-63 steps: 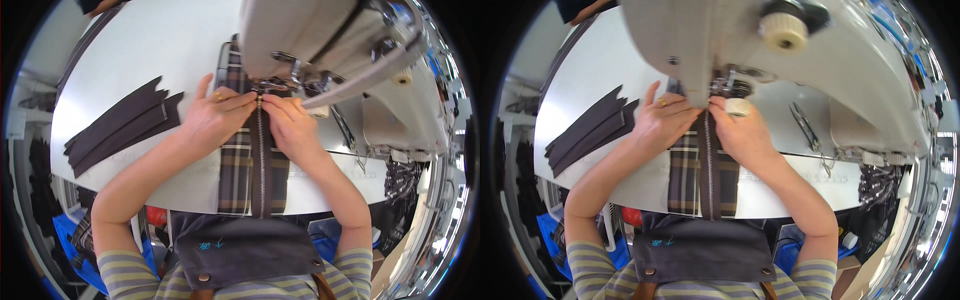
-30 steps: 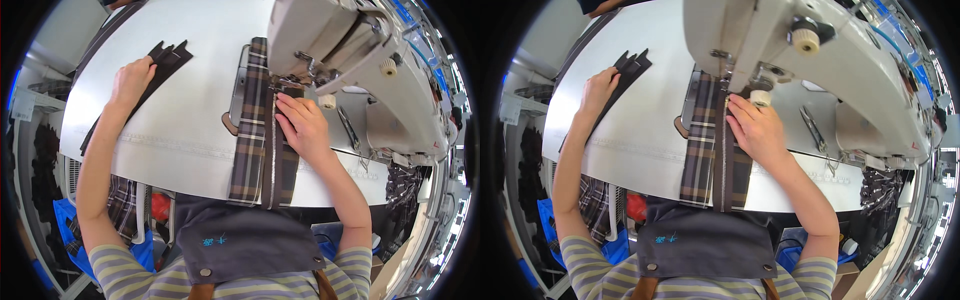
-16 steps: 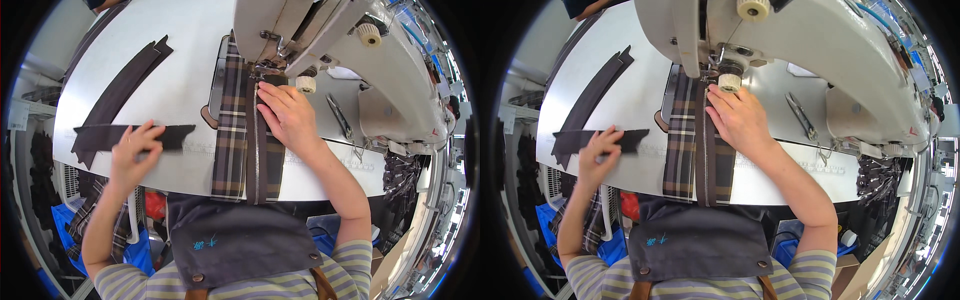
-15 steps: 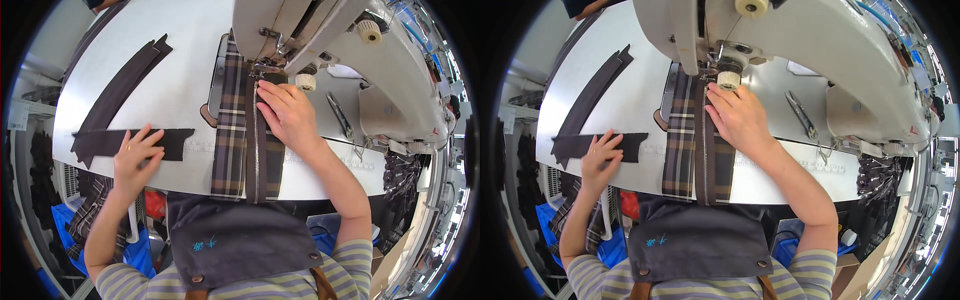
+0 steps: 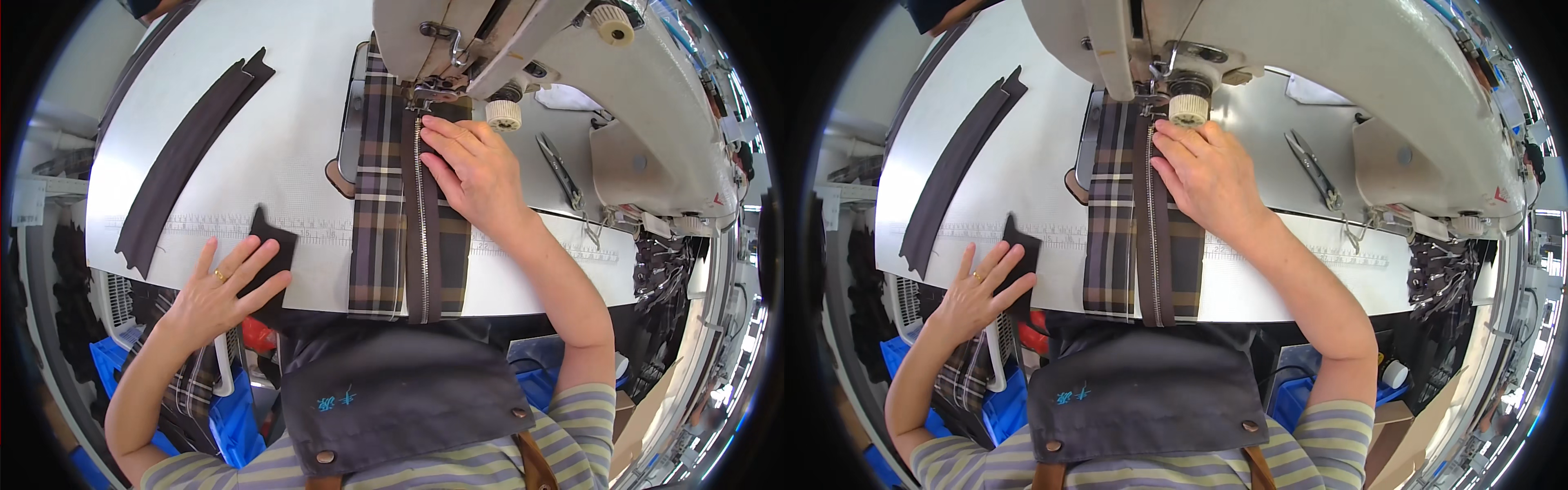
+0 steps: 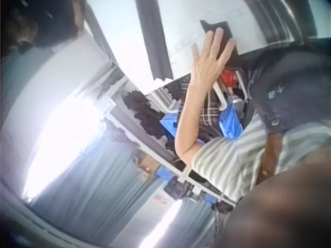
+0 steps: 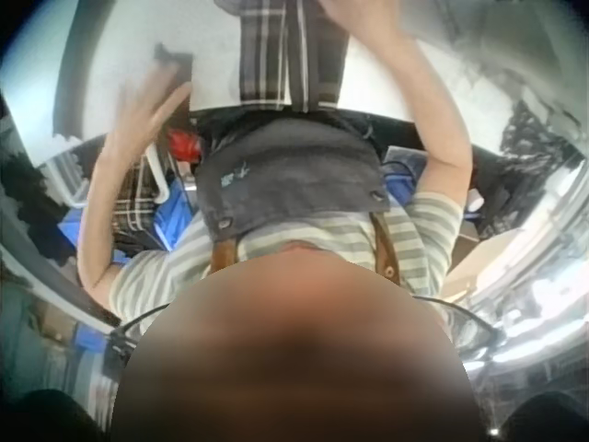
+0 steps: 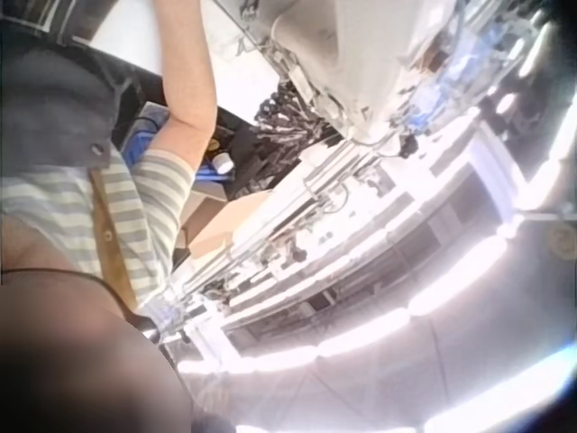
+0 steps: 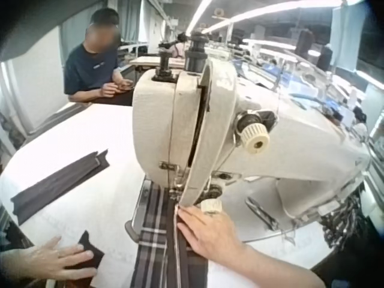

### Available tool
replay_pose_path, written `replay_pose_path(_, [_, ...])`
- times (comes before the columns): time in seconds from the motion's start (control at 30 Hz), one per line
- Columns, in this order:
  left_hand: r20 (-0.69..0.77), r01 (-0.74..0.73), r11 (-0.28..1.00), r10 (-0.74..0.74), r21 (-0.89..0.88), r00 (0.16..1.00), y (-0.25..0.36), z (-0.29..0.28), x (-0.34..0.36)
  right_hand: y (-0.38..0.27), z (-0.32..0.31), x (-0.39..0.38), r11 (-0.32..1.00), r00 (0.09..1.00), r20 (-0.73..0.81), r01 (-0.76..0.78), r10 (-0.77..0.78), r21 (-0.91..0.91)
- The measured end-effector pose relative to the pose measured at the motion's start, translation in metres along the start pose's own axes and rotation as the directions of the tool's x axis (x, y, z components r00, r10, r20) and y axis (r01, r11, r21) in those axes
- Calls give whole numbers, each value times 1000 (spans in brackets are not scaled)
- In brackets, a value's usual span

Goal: Sewing a zipper onto pieces of plaid fabric using an industrial sewing machine.

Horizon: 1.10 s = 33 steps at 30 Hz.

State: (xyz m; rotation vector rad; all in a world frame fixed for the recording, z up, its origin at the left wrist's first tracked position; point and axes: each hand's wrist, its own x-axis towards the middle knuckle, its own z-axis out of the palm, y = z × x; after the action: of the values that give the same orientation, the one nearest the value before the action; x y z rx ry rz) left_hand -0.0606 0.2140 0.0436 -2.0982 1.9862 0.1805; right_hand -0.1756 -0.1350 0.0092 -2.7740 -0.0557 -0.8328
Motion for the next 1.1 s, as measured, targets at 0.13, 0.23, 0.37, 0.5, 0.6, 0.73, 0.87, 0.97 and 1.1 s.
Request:
replay_pose_path(0.13, [-275, -26, 973, -40, -231, 961, -7, 4, 17, 1, -1, -1, 1000, 1000, 22, -21, 21, -10])
replay_pose_path(0.23, [-437, 5, 931, -176, -365, 882, -4, -8, 44, 3, 0, -1, 999, 999, 24, -44, 44, 6])
replay_pose_path(0.37, [-598, -87, 879, -244, -470, 764, -2, -52, 116, 8, 3, -3, 1000, 1000, -6, 3, -3, -5])
replay_pose_path(0.5, [-688, -110, 987, -1, -117, 726, -11, -40, 177, 3, -1, 1, 1000, 998, 54, 11, -12, 4])
replay_pose_path(0.6, [-668, -110, 989, 16, -99, 744, -18, -25, 193, 6, -2, 1, 999, 996, 83, 34, -33, -9])
replay_pose_path(0.73, [-637, -112, 980, -18, -163, 771, -17, -19, 194, 7, -2, 0, 1000, 996, 84, 12, -12, 5])
replay_pose_path(0.87, [-668, -106, 976, -51, -192, 743, -18, -12, 193, 7, 2, -1, 1000, 999, 50, 2, -3, 26])
replay_pose_path(0.97, [-664, -107, 970, -66, -217, 745, -22, -9, 193, 7, 3, -1, 999, 999, 45, -2, 0, 40])
replay_pose_path(1.1, [-648, -81, 966, -100, -245, 755, -20, -13, 195, 8, 2, 0, 999, 998, 62, -7, 4, 37])
